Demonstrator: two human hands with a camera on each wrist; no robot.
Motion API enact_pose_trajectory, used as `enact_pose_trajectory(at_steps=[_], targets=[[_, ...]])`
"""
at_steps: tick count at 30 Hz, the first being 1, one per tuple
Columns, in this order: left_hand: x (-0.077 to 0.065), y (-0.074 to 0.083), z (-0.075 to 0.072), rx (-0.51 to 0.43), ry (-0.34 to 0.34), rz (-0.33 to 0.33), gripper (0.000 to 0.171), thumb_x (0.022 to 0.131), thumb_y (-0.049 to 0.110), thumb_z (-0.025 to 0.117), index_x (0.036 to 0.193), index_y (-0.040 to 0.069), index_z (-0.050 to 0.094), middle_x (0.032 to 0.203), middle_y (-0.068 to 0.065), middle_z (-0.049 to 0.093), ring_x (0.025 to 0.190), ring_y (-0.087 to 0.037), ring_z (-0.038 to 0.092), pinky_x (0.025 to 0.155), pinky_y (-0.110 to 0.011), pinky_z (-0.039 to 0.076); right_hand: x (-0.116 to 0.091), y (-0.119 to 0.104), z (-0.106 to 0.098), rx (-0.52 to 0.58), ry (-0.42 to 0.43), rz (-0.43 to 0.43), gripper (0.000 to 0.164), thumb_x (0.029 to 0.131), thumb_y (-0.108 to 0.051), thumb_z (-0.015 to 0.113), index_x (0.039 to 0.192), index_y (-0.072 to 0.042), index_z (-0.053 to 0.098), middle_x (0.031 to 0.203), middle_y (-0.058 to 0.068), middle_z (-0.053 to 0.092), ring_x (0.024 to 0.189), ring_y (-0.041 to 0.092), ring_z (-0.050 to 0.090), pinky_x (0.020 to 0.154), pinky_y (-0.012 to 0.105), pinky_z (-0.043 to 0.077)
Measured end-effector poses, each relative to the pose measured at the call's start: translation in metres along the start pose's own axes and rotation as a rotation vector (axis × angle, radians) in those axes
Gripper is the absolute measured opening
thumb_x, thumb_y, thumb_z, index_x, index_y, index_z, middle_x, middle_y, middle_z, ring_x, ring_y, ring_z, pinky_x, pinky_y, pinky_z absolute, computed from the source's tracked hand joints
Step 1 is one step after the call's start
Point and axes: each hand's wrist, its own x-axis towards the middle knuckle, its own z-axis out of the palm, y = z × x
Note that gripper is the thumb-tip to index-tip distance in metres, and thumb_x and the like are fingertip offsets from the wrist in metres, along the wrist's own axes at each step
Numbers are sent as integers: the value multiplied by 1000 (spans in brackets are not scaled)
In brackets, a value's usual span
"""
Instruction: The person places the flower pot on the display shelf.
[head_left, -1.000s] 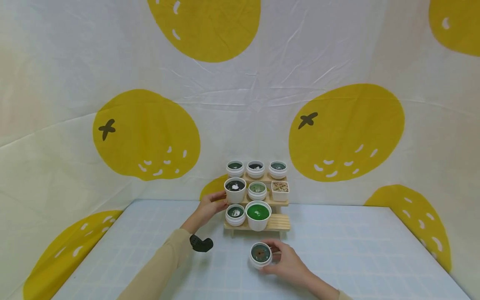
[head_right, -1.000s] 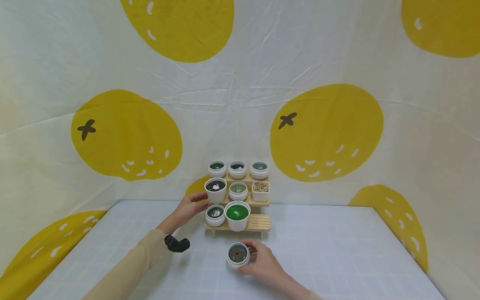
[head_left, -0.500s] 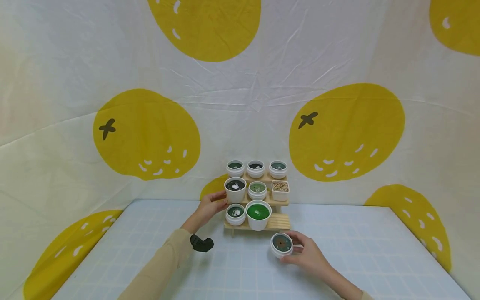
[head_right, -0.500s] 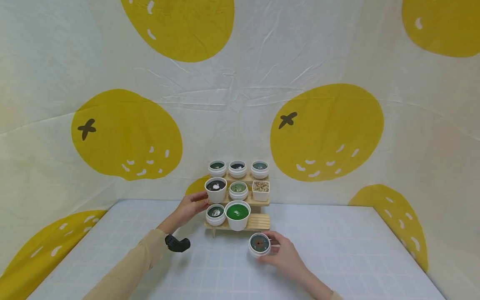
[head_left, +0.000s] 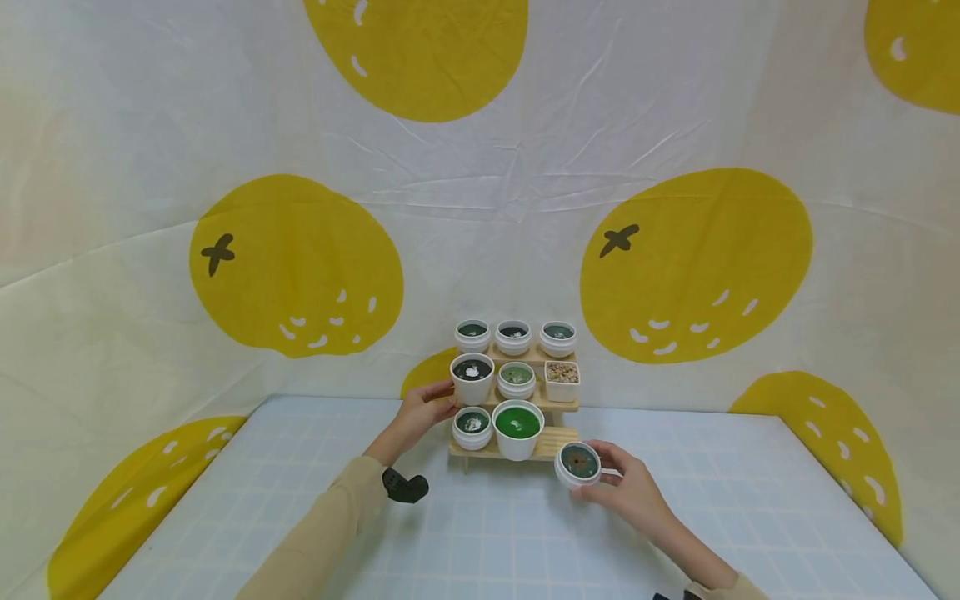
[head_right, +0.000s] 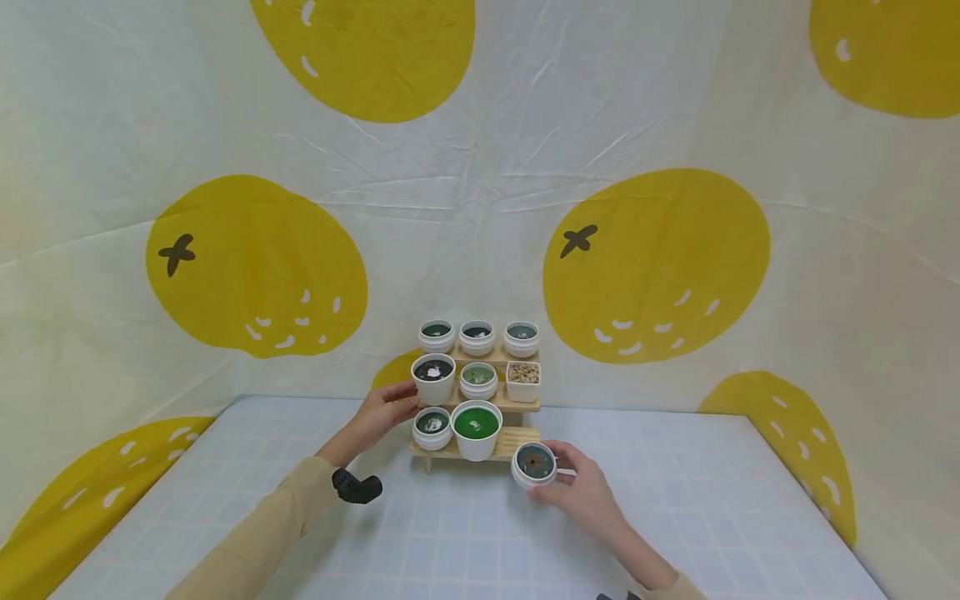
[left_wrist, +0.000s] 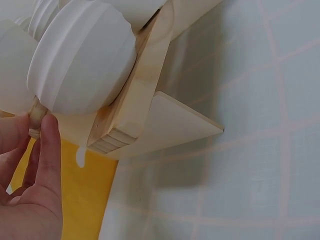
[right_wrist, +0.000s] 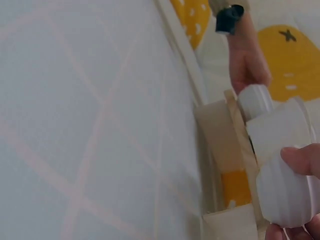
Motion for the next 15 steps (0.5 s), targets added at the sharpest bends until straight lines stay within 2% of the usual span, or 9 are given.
enact_pose_trajectory(at_steps=[8,15], targets=[[-1,0,-1,-6,8,-3,44,92,-4,54,136,-5,50,132,-27,55,95,-15,66,90,-32,57,16,-8,6,-71,39,-29,69,67,-16,87,128,-3,57,120,13,63,107,23,59,84,20,57],[-1,0,0,-3,-7,21,43,93,-3,54,135,-8,48,131,-29,54,96,-16,66,92,-34,56,29,-10,12,-100,60,6,70,69,-20,86,130,-6,55,122,12,62,109,25,59,88,31,58]])
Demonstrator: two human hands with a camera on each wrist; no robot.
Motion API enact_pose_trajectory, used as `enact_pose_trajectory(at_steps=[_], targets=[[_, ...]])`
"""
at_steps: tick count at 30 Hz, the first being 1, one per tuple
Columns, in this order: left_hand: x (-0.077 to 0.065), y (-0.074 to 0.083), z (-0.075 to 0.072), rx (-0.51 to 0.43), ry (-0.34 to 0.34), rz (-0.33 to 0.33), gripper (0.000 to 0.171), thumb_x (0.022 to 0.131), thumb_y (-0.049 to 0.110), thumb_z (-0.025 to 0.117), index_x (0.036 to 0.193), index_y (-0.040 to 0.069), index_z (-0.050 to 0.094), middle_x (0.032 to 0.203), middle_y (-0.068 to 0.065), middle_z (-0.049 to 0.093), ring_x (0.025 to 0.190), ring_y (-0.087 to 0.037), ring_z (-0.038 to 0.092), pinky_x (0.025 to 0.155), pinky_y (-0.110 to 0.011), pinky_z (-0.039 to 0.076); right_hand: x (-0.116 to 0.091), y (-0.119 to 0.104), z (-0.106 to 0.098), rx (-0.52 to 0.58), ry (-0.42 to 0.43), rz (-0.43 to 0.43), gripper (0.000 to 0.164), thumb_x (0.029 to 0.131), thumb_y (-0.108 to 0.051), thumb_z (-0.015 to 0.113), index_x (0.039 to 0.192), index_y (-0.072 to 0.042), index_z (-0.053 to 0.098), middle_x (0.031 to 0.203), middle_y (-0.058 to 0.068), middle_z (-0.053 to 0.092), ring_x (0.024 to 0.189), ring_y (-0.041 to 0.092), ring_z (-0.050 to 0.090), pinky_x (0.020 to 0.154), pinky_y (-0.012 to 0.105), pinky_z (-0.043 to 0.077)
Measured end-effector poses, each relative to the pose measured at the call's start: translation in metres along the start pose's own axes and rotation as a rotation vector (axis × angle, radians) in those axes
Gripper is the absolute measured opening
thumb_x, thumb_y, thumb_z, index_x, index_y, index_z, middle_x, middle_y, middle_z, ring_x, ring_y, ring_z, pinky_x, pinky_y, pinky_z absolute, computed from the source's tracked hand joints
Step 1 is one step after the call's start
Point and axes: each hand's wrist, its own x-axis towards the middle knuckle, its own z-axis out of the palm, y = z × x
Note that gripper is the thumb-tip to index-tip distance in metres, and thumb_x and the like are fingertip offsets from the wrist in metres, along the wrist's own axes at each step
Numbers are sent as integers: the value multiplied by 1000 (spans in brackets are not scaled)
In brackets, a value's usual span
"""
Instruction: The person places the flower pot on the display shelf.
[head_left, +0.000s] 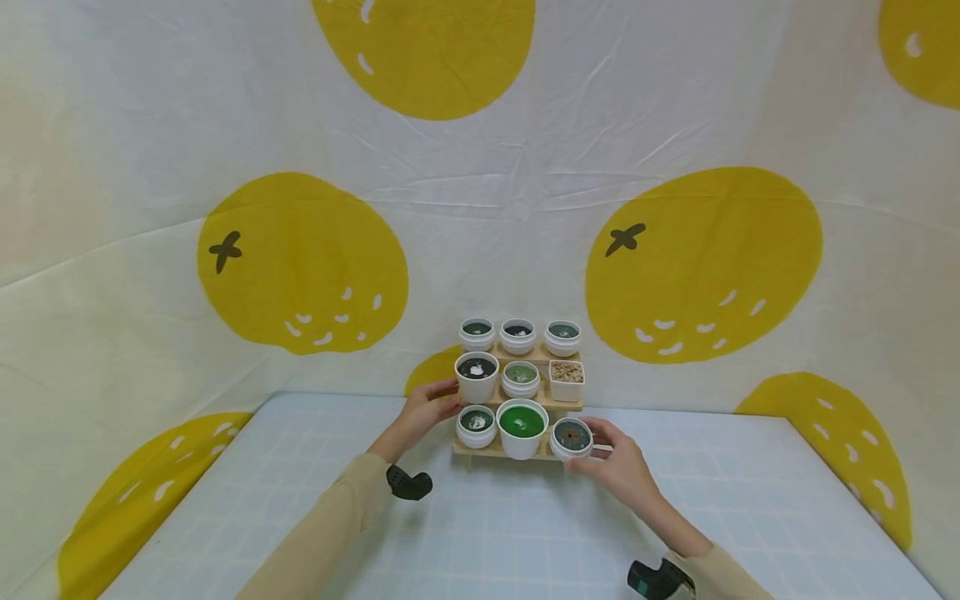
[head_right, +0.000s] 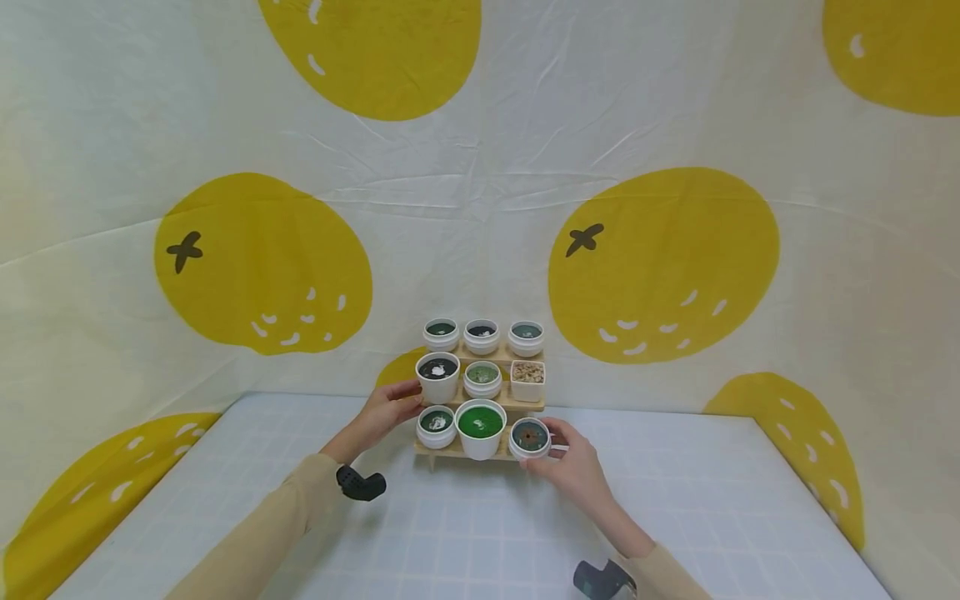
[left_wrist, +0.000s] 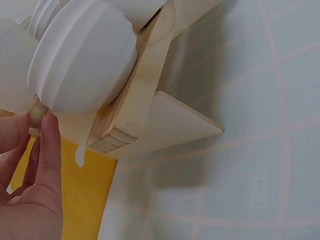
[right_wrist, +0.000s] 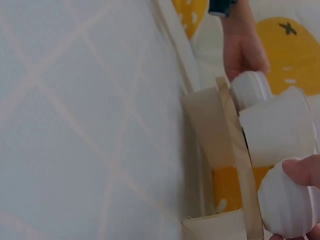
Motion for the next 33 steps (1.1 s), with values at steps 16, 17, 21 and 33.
enact_pose_trajectory(at_steps=[16,17,21,33], targets=[[-1,3,4,-7,9,-23,43,93,-4,52,136,-7,48,133,-28,53,102,-21,65,94,-36,54,11,2,5,39,24,44,68,74,-19,82,132,-2,51,124,19,59,108,31,60,93,39,56],[-1,3,4,-3,13,-26,43,93,-3,53,136,-7,48,133,-28,53,103,-22,65,94,-36,54,11,1,5,40,24,44,68,74,-19,82,132,-2,51,124,20,59,108,31,60,93,39,56],[0,4,5,1,10,-27,43,93,-3,52,136,-7,48,134,-28,53,104,-22,64,95,-36,54,11,0,5,39,34,48,68,75,-18,82,133,-2,51,123,20,59,107,30,60,93,39,56],[-1,3,3,-5,11,-36,43,94,-4,52,136,-8,47,134,-29,52,101,-19,65,95,-35,54,12,-1,8,53,23,52,69,75,-18,81,134,-1,50,126,20,58,108,30,59,95,41,54]])
